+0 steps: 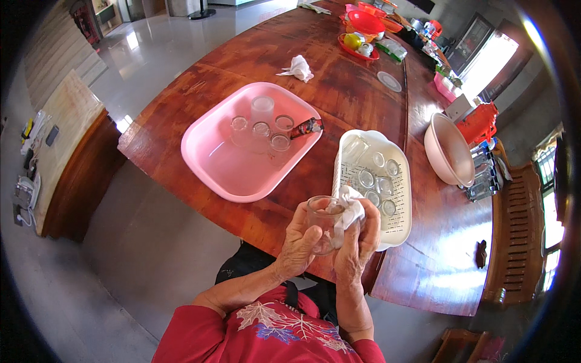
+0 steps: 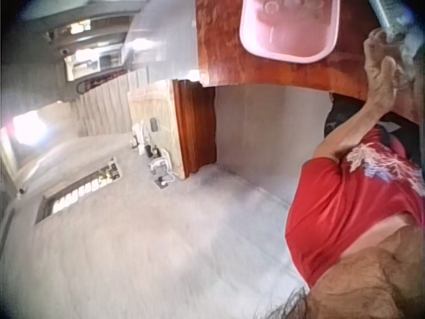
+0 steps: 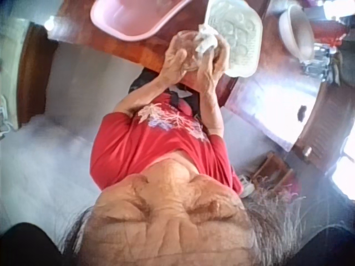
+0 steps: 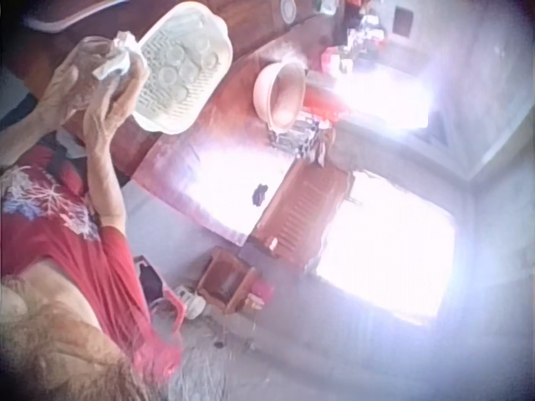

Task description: The person dries small clear glasses one by one using a white cloth. They pick up each glass from a white plastic basket, wipe it thoroughly, and place it into a pink plastic basin.

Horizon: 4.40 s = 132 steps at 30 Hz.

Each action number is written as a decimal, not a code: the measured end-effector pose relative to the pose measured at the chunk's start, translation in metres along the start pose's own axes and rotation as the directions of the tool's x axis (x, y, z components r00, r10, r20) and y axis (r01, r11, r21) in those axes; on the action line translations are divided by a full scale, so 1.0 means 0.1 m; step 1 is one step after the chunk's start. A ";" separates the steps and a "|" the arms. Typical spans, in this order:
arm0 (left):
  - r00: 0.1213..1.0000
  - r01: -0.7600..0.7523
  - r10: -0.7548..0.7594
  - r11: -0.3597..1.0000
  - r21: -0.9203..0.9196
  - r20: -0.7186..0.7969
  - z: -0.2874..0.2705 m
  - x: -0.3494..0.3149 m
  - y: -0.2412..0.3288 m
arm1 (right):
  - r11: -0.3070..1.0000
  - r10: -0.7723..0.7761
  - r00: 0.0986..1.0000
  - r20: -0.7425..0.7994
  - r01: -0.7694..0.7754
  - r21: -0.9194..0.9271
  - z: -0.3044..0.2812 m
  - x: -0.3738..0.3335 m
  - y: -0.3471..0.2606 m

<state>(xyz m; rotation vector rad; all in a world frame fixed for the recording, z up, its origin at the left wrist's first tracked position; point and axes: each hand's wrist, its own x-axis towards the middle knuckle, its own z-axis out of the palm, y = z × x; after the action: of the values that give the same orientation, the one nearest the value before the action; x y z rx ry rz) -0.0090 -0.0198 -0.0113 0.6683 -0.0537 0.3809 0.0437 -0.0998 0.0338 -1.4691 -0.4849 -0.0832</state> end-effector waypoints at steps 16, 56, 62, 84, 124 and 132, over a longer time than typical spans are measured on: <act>0.968 0.142 -0.146 0.989 -0.035 -0.203 0.05 0.12 -0.01 | 0.733 -0.457 0.846 0.273 0.532 -0.424 -0.24 -0.30 0.16; 0.970 0.141 -0.151 0.988 -0.068 -0.191 -0.13 0.11 -0.12 | 0.850 -0.235 0.936 0.262 0.329 -0.412 -0.33 -0.31 0.14; 0.991 0.063 -0.060 0.998 0.020 -0.120 -0.10 0.14 -0.05 | 0.944 -0.052 0.934 0.353 0.161 -0.287 -0.56 -0.40 0.04; 0.999 0.015 0.000 0.953 0.304 -0.050 -0.08 0.19 0.03 | 0.984 0.144 0.924 0.355 -0.094 -0.154 -0.44 -0.48 0.26; 0.935 0.013 0.047 0.986 0.166 -0.353 0.08 0.18 -0.18 | 0.966 0.234 0.956 0.174 -0.249 0.066 -0.39 -0.29 0.31; 0.952 -0.067 0.146 0.958 0.280 -0.270 -0.18 0.31 -0.24 | 0.987 0.037 0.951 0.306 0.012 -0.158 -0.27 -0.50 0.23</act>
<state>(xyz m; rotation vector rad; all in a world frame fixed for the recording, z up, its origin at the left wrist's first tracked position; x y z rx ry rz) 0.0269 -0.0159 -0.0344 0.8734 0.2452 0.5951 0.0133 -0.1354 -0.0062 -1.6506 -0.7358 0.1231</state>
